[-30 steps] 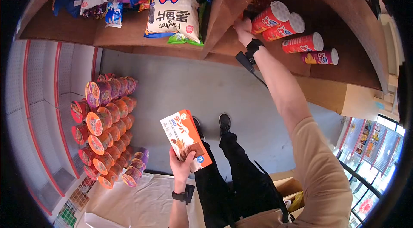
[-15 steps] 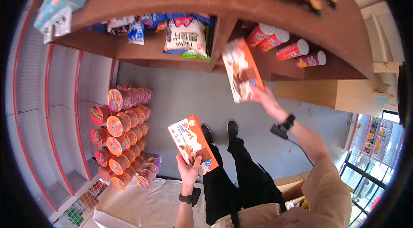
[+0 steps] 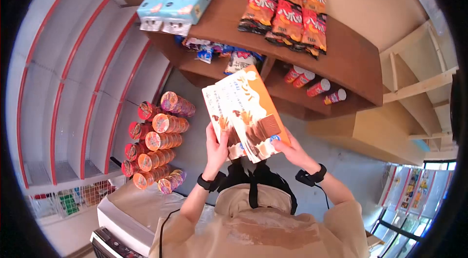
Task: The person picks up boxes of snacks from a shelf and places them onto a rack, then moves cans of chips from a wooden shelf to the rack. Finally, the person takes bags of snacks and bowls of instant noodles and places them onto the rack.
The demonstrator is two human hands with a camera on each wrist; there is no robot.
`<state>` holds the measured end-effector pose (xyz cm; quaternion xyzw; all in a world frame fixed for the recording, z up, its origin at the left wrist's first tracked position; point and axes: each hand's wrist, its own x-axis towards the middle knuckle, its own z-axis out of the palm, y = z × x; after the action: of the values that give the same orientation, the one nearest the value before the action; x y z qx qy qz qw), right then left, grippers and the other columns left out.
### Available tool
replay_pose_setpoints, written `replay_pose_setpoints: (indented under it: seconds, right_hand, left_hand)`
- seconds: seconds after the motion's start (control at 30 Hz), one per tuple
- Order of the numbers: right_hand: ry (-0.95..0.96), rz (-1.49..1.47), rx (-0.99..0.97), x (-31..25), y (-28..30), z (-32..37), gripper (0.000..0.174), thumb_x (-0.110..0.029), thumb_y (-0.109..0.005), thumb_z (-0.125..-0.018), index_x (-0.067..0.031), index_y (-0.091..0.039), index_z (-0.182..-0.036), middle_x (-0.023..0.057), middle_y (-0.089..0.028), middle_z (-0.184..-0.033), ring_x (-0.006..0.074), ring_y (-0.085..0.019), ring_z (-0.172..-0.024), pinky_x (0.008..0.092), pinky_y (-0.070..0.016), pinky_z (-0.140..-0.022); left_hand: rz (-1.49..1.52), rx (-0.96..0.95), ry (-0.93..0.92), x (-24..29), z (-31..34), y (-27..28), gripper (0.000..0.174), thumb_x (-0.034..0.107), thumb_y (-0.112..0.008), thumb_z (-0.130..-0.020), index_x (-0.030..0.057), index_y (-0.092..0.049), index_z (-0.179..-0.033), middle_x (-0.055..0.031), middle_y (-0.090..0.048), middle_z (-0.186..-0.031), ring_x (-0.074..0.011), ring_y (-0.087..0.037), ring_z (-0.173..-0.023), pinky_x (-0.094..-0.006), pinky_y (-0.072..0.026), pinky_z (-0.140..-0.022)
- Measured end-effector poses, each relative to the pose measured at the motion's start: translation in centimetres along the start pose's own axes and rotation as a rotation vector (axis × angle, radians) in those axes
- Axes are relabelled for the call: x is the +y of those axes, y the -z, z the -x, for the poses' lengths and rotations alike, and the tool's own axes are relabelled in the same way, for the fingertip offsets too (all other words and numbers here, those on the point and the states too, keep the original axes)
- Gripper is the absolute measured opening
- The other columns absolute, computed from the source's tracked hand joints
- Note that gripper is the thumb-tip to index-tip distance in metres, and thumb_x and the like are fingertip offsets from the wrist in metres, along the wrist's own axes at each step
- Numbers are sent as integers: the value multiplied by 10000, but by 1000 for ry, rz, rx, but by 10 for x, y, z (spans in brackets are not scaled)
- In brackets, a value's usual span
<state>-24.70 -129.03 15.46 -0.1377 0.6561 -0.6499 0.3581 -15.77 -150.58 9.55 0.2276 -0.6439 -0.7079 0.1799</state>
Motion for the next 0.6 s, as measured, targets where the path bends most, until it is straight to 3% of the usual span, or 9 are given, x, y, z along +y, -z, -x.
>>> replay_pose_setpoints:
  seconds: [0.07,0.13,0.2,0.23,0.27,0.33,0.4,0.5,0.6]
  right_hand:
    - [-25,12,-70,-11,-12,-4,495,-212,-570,-905,-24,-371,-1318,43,-490,-1173,116,-459,-1063,260,-373,-924]
    - [98,35,-140,-17,-23,-12,505,-205,-575,-899,-26,-356,-1317,52,-471,-1194,120,-450,-1079,275,-378,-928]
    - [70,11,-160,-24,-36,-10,518,-203,-571,-899,-23,-334,-1323,74,-444,-1225,145,-429,-1130,304,-352,-977]
    - [158,26,-130,-15,-40,-10,560,-198,-577,-893,-20,-304,-1349,84,-422,-1269,159,-401,-1181,319,-324,-1008]
    - [246,40,-98,-12,-44,-10,603,-194,-582,-888,-17,-274,-1374,95,-399,-1313,173,-372,-1231,333,-297,-1040]
    - [278,14,-109,-13,-52,-8,658,-194,-591,-880,-13,-230,-1399,101,-359,-1362,175,-337,-1269,334,-269,-1058]
    - [301,-15,-114,-11,-54,-5,714,-194,-600,-871,-8,-187,-1423,108,-318,-1411,177,-302,-1306,336,-242,-1077]
    - [243,-74,-61,-11,-45,-1,786,-178,-630,-845,-13,-151,-1446,110,-292,-1446,172,-289,-1322,324,-243,-1075]
    - [190,-131,-58,-18,-24,3,774,-160,-653,-816,-11,-213,-1435,104,-342,-1418,167,-323,-1300,310,-252,-1068]
  left_hand:
    - [27,5,-95,10,-3,0,430,18,-400,-912,-23,-294,-1327,-130,-467,-1260,-172,-458,-1156,-304,-373,-981]
    - [123,-7,-54,21,-5,-1,465,-11,-335,-886,-20,-269,-1346,-138,-431,-1298,-195,-423,-1205,-318,-331,-1024]
    - [321,-40,-86,20,-3,-1,485,92,-396,-913,-16,-244,-1361,-133,-411,-1317,-192,-405,-1225,-327,-313,-1042]
    - [321,-47,-90,20,-1,-1,485,92,-396,-913,-16,-244,-1361,-133,-411,-1317,-192,-405,-1225,-327,-313,-1042]
    - [389,-79,-114,21,0,-2,531,182,-437,-915,-11,-234,-1367,-130,-403,-1324,-195,-403,-1229,-335,-312,-1044]
    - [455,-120,-138,22,0,-5,592,273,-478,-917,-7,-224,-1373,-127,-394,-1331,-199,-401,-1233,-342,-312,-1047]
    - [507,-110,-103,24,1,-9,747,449,-527,-879,-9,-209,-1376,-124,-377,-1343,-201,-396,-1236,-353,-318,-1042]
    - [394,-194,-113,19,1,-8,760,463,-517,-882,8,-193,-1398,-107,-349,-1375,-199,-364,-1265,-357,-298,-1053]
    - [255,-324,-108,34,-6,-6,769,441,-559,-868,10,-195,-1390,-113,-352,-1368,-202,-342,-1275,-350,-279,-1058]
